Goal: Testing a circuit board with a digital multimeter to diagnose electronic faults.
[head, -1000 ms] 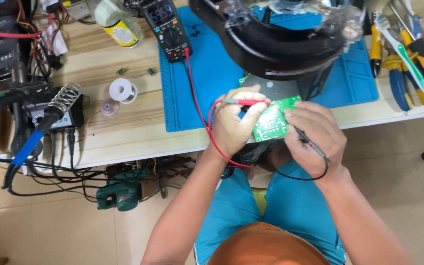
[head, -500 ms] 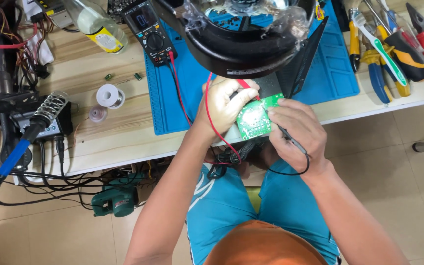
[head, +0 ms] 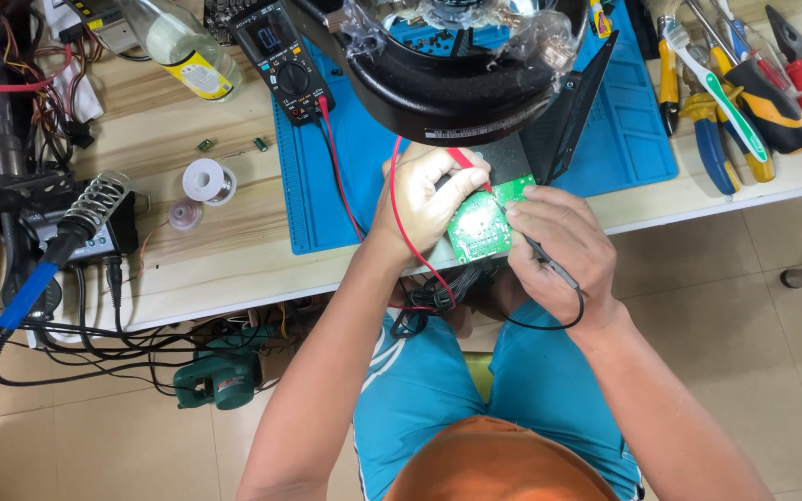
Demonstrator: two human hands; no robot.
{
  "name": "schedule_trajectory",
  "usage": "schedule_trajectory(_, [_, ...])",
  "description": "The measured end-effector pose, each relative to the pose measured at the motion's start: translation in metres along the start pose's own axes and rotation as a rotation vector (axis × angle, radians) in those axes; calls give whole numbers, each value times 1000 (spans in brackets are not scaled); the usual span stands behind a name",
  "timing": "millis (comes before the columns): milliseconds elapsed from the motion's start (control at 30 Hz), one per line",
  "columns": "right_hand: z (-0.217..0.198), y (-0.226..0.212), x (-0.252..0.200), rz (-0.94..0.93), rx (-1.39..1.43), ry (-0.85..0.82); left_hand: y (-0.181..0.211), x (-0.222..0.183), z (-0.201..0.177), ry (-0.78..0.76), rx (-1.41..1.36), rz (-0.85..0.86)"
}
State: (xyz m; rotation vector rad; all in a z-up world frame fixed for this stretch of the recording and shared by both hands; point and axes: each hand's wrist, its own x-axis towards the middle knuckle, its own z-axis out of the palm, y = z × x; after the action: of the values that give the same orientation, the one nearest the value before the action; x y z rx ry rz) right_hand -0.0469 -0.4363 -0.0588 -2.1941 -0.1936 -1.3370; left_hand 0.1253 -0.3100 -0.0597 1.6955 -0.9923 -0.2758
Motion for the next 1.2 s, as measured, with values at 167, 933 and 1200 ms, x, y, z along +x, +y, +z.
schedule_trajectory(167, [0, -1, 1, 1, -1, 1, -8, 1, 2, -11, 17, -2])
schedule_trajectory(933, [1, -4, 3, -21, -21, -10, -11, 1, 5, 13, 54, 48])
schedule_trajectory(1200, [1, -3, 1, -7, -20, -15, -15, 1, 8, 3, 52, 27])
